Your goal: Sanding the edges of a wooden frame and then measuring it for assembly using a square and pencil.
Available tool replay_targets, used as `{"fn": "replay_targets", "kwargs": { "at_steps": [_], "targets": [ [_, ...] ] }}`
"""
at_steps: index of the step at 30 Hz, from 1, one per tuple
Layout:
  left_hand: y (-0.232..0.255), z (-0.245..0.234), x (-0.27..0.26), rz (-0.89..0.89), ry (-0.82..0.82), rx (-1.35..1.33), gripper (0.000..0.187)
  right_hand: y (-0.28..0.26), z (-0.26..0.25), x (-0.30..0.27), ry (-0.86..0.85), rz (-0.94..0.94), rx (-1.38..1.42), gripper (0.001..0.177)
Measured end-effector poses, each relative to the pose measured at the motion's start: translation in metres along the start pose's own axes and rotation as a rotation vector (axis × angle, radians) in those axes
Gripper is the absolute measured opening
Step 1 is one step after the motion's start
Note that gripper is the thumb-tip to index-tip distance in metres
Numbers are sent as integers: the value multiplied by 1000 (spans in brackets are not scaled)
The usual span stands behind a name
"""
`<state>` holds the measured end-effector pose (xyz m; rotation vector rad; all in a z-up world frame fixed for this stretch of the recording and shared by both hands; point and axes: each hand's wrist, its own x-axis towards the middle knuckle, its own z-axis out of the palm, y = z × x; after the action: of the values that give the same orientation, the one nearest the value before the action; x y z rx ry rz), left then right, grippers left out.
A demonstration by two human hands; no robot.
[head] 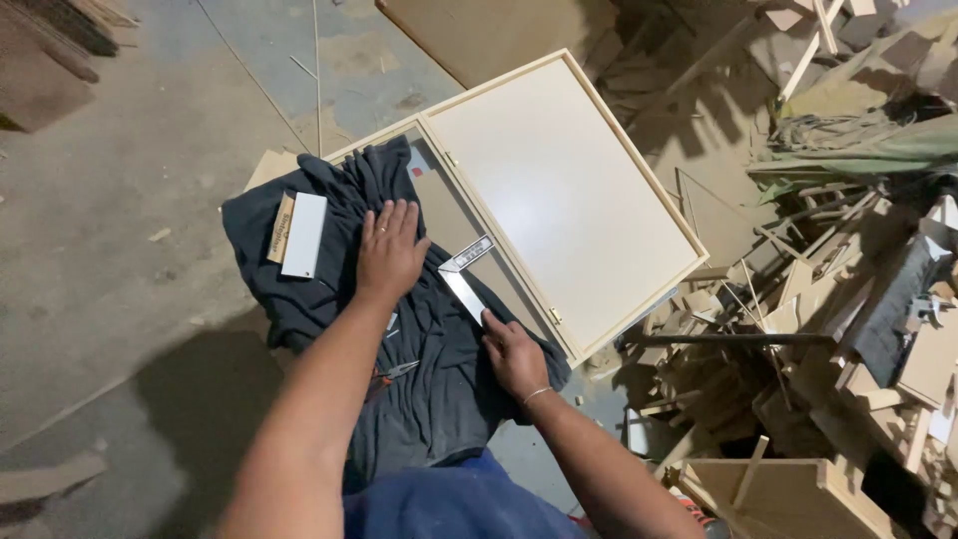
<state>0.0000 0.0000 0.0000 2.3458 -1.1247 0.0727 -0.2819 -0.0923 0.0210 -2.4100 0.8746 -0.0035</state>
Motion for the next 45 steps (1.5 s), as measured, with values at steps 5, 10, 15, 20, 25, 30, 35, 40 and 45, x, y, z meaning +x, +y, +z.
{"fn": "replay_targets", "kwargs": {
  "at_steps": [5,10,15,20,25,30,35,40,45],
  "targets": [
    [17,13,-106,354,216,-126,20,16,7,3,50,-44,1,54],
    [24,-26,-231,466,28,-343,29,12,-2,-35,44,-63,18,55],
    [3,-81,-251,78,-54,-217,16,12,-1,-93,24,-96,30,52],
    [-49,-75,-184,-106,275,-179,12,29,17,-98,18,-177,-110,51],
    [-86,-42,-126,-392,325,-83,15,17,11,-90,-3,-136,-123,52],
    [-85,-35,-106,-444,242,192,15,14,10,-87,-57,-79,-191,51],
    [-89,-27,-107,-388,235,254,15,24,17,-88,-15,-124,-182,49],
    [-86,-35,-107,-401,216,233,16,20,12,-88,-4,-139,-164,49],
    [-79,-43,-109,-532,253,164,17,18,6,-87,-66,-103,-121,51]
  ]
}}
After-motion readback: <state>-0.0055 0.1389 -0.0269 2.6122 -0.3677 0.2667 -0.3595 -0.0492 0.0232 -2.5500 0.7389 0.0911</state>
